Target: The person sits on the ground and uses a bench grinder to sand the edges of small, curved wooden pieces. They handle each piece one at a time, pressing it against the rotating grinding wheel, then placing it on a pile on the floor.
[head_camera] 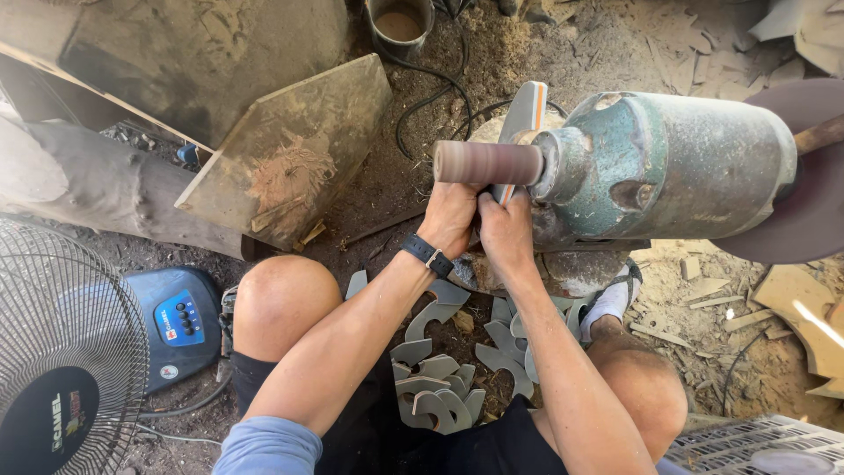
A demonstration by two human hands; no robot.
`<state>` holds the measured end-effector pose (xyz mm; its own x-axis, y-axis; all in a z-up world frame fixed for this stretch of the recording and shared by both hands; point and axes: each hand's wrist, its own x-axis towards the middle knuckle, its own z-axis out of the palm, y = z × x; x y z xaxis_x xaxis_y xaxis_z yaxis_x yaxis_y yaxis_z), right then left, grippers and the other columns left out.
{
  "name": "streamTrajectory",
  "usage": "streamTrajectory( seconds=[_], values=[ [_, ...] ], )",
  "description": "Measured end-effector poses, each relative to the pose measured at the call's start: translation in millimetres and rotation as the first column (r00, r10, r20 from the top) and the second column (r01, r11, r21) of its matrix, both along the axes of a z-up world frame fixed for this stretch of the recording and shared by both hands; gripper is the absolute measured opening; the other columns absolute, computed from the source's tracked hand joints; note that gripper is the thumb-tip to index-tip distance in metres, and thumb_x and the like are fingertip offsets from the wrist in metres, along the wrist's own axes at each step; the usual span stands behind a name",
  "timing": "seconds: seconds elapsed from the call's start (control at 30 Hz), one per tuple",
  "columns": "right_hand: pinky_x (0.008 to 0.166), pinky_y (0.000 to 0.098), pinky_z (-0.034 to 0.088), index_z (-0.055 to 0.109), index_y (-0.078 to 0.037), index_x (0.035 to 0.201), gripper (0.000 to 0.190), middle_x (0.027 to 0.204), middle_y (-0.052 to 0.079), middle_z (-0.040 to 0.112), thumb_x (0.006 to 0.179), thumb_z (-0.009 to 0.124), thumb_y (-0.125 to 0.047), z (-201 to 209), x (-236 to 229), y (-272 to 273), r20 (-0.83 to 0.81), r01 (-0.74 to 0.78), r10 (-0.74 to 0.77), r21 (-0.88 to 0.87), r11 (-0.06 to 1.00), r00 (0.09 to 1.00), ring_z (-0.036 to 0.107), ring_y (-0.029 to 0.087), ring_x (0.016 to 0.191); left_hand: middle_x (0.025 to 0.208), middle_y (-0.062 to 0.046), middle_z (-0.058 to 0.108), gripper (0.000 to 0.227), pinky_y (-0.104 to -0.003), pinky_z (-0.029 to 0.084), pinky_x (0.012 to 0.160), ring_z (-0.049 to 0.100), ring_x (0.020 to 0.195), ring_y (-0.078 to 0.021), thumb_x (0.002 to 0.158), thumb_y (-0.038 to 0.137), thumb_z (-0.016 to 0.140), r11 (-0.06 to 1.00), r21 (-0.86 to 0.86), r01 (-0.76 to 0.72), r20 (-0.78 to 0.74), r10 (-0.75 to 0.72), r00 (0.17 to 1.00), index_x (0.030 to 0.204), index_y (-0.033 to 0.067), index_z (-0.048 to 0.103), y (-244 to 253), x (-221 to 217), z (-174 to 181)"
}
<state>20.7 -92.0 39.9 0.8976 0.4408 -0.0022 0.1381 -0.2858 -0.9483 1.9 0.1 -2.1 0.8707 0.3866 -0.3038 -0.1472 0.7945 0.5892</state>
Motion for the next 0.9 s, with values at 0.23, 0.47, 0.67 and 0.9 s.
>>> streamTrajectory(
  seconds=[0.23,0.47,0.67,0.9],
  values=[
    [0.067,0.0361,0.047,0.06,0.002,0.088,0.015,0.077,0.006,0.063,0.089,0.054,-0.011,7.7,-4.6,-4.0,-0.057,0.003,-0.005,-0.023,1.0,0.998,0.06,0.017,0.073,0.1,-0.009,0.067,0.01,-0.034,0.054,0.074,0.062,0.087,-0.0168,0.097,0.002,0.062,0.998,0.055,-0.026,0.038,0.024,0.999,0.105,-0.0026,0.064,-6.1,-4.0,-9.0],
    [0.048,0.0309,0.031,0.054,-0.003,0.074,0.011,0.064,-0.001,0.047,0.085,0.053,-0.004,18.9,-18.1,-11.3,-0.29,-0.002,0.055,0.178,0.984,0.956,0.041,0.009,0.055,0.102,-0.004,0.07,0.019,-0.028,0.053,0.073,0.063,0.084,-0.0106,0.103,0.008,0.056,1.0,-0.019,0.014,0.076,-0.013,0.997,0.118,0.0026,0.066,-15.0,-24.1,11.5],
    [0.038,0.0304,0.023,0.053,-0.006,0.074,0.011,0.06,0.0,0.046,0.084,0.057,-0.003,30.8,-19.6,-20.8,-0.552,0.046,0.025,0.115,0.992,0.833,0.035,0.009,0.042,0.098,-0.002,0.068,0.02,-0.028,0.051,0.07,0.061,0.081,-0.0107,0.105,0.009,0.056,0.995,-0.052,0.08,0.034,-0.078,0.996,0.123,0.0036,0.062,-15.9,-40.2,20.8],
    [0.034,0.0319,0.024,0.061,-0.002,0.09,0.018,0.076,0.014,0.072,0.092,0.062,-0.02,60.3,-22.4,-33.0,-0.671,-0.116,0.061,-0.037,0.993,0.739,0.047,0.014,0.039,0.097,-0.003,0.069,0.02,-0.033,0.052,0.075,0.061,0.081,-0.014,0.103,0.011,0.056,0.996,0.036,0.076,0.029,-0.077,0.997,0.119,0.0029,0.065,7.3,-25.7,-7.1]
  ],
)
